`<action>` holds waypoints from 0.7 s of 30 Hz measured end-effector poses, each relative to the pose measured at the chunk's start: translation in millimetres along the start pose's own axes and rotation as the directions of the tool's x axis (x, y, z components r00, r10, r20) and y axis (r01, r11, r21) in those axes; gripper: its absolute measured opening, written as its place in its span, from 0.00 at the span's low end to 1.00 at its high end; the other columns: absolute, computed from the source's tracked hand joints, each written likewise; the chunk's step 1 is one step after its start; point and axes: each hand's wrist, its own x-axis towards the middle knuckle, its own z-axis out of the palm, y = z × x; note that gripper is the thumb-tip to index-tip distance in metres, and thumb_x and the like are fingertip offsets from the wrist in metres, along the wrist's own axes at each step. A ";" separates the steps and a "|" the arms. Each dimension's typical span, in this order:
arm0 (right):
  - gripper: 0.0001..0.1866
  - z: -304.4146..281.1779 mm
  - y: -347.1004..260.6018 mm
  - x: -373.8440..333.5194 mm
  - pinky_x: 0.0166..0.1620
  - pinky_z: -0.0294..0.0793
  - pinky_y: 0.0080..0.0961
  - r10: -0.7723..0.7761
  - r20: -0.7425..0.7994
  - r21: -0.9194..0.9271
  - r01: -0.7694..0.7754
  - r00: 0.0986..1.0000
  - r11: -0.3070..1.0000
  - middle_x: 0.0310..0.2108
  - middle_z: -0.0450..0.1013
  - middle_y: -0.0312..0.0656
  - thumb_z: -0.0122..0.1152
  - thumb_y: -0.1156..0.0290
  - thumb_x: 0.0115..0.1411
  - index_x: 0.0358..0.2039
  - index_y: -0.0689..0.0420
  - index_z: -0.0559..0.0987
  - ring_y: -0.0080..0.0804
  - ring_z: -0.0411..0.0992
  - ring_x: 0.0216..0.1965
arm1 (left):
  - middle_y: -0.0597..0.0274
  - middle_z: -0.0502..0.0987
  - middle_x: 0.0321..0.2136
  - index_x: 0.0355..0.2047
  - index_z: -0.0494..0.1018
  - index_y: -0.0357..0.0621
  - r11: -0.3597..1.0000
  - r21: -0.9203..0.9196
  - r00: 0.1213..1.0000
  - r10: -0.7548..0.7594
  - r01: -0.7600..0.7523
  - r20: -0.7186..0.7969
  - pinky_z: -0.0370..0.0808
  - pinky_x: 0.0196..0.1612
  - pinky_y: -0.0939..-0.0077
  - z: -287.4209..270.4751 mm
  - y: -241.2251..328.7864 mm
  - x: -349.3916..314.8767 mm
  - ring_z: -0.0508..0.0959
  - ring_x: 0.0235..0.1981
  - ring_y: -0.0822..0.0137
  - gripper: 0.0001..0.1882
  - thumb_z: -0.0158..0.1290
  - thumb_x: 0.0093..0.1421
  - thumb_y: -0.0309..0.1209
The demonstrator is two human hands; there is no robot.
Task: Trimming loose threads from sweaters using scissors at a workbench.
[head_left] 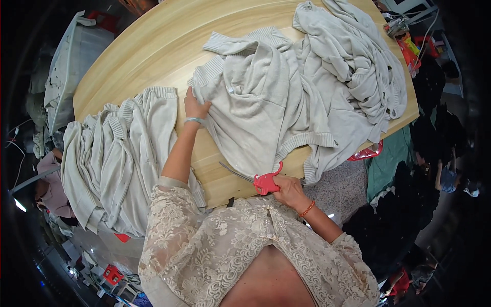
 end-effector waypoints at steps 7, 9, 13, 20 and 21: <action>0.08 -10.4 -12.5 3.3 0.31 0.72 0.37 -0.059 -0.076 0.002 0.059 0.995 0.998 0.28 0.73 0.45 0.59 0.74 0.48 0.32 0.54 0.78 0.47 0.74 0.29 | 0.61 0.78 0.34 0.52 0.70 0.35 0.398 -0.869 0.951 -0.035 0.295 0.306 0.73 0.27 0.80 -27.7 2.4 56.0 0.75 0.26 0.73 0.24 0.52 0.51 0.20; 0.09 -19.6 -12.4 -1.0 0.31 0.72 0.37 -0.039 -0.139 -0.010 0.038 0.990 0.999 0.27 0.73 0.44 0.60 0.74 0.47 0.32 0.54 0.78 0.47 0.74 0.29 | 0.60 0.78 0.35 0.51 0.70 0.35 0.288 -0.926 0.961 0.054 0.243 0.269 0.75 0.33 0.78 -35.7 66.1 49.5 0.77 0.31 0.71 0.23 0.47 0.52 0.18; 0.10 -32.1 -44.3 -2.6 0.30 0.72 0.36 -0.121 -0.112 -0.164 0.101 0.986 0.981 0.26 0.73 0.43 0.61 0.75 0.46 0.32 0.55 0.78 0.45 0.74 0.28 | 0.58 0.78 0.36 0.48 0.71 0.34 0.007 -0.984 0.967 0.185 0.178 0.176 0.76 0.44 0.73 -65.4 69.4 68.4 0.78 0.37 0.66 0.19 0.45 0.55 0.19; 0.09 31.4 -35.3 2.5 0.37 0.72 0.42 0.036 0.224 -0.317 0.038 0.974 0.948 0.27 0.71 0.49 0.59 0.70 0.49 0.29 0.61 0.74 0.50 0.72 0.33 | 0.56 0.78 0.32 0.44 0.71 0.35 0.353 -0.829 0.870 -0.401 0.434 0.285 0.79 0.34 0.72 -39.6 -66.6 81.4 0.79 0.30 0.66 0.12 0.48 0.61 0.27; 0.08 34.7 -31.5 2.7 0.36 0.73 0.41 0.056 0.214 -0.403 0.036 0.975 0.915 0.30 0.71 0.51 0.57 0.71 0.51 0.30 0.62 0.74 0.50 0.72 0.33 | 0.56 0.78 0.31 0.44 0.71 0.37 0.414 -0.818 0.855 -0.490 0.400 0.170 0.79 0.31 0.72 -29.1 -71.7 65.9 0.79 0.29 0.67 0.12 0.49 0.61 0.25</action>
